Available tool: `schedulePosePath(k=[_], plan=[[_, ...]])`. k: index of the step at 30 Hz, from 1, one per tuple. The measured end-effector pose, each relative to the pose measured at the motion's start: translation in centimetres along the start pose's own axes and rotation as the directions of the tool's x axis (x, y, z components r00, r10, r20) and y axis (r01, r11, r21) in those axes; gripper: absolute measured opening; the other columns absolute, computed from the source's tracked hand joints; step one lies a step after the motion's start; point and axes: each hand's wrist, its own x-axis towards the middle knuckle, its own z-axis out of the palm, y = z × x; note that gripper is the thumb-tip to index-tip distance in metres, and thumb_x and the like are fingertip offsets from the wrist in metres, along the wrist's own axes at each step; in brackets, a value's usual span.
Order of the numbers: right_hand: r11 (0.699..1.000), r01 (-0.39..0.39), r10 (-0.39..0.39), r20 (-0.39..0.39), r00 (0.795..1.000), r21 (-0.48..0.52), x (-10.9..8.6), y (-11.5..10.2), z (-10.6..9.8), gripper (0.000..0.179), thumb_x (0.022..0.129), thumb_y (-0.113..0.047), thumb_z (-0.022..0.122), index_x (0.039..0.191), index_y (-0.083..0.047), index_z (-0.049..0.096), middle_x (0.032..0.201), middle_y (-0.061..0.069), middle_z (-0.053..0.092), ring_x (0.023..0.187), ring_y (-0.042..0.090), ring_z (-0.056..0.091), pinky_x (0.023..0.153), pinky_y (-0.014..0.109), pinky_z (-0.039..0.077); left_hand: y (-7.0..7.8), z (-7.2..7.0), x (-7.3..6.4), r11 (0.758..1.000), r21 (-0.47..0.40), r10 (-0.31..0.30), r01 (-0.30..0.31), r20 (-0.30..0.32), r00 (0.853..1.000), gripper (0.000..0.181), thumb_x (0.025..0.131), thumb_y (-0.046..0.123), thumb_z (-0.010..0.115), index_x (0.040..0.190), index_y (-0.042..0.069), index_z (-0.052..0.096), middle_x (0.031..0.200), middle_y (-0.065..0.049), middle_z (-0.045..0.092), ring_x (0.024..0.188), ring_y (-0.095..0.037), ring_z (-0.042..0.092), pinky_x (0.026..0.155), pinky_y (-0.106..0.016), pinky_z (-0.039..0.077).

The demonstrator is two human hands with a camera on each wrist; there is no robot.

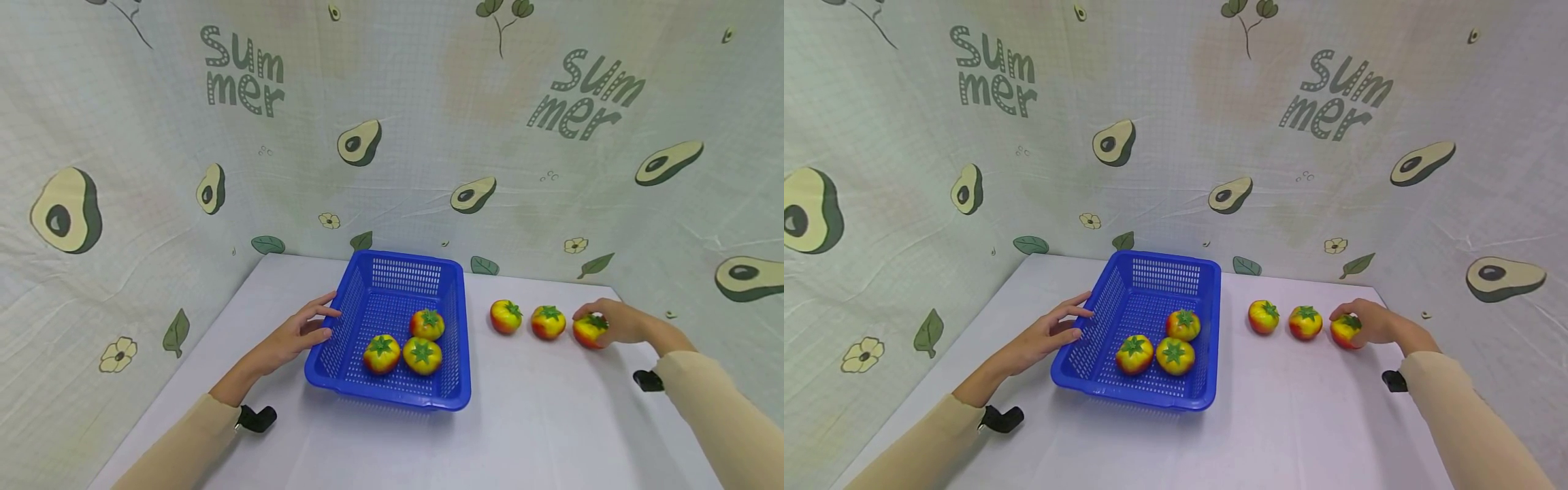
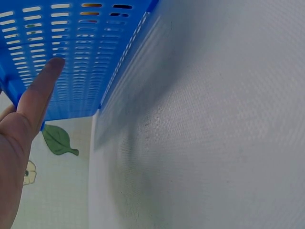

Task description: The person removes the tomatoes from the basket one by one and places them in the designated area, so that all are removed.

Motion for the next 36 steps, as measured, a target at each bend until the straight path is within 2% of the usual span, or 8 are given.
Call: schedulePosePath(k=[13,21,28,36], plan=[[0.999,-0.019,0.018,0.025,1.000,0.033,-0.1,0.4,0.1,0.060,0.083,-0.004,0.084,0.140,-0.004,0.065,0.143,0.038,0.049,0.125,0.060,0.046,0.101,0.082,0.041,0.1,0.0,-0.1,1.000,0.002,0.020,-0.020,0.013,1.000,0.043,0.109,0.023,0.063,0.149,0.011,0.055,0.179,-0.008,0.013,0.151,-0.052,0.036,0.116,-0.062,0.044],[1.000,-0.009,0.009,0.014,1.000,0.003,-0.3,0.4,-0.4,0.060,0.082,-0.006,0.086,0.138,-0.004,0.066,0.142,0.039,0.049,0.120,0.061,0.050,0.096,0.076,0.049,0.1,0.1,0.0,1.000,0.003,0.025,-0.025,0.010,1.000,0.043,0.109,0.023,0.063,0.149,0.011,0.055,0.179,-0.008,0.013,0.153,-0.051,0.034,0.118,-0.064,0.041],[1.000,0.011,-0.011,-0.020,1.000,-0.008,-0.3,-1.0,-1.4,0.057,0.084,-0.010,0.086,0.138,-0.005,0.067,0.143,0.039,0.048,0.122,0.061,0.050,0.093,0.072,0.053,0.1,0.1,0.0,1.000,0.004,0.022,-0.022,0.010,1.000,0.043,0.109,0.022,0.062,0.150,0.011,0.054,0.179,-0.007,0.013,0.152,-0.052,0.034,0.117,-0.063,0.042],[0.993,0.107,-0.112,-0.094,0.989,-0.055,0.8,-4.3,-2.6,0.054,0.085,-0.012,0.088,0.136,-0.011,0.069,0.144,0.029,0.054,0.128,0.052,0.051,0.099,0.074,0.050,0.0,0.0,0.0,1.000,-0.002,0.019,-0.019,0.014,1.000,0.043,0.109,0.022,0.062,0.150,0.011,0.054,0.179,-0.007,0.012,0.150,-0.051,0.037,0.114,-0.056,0.049]])
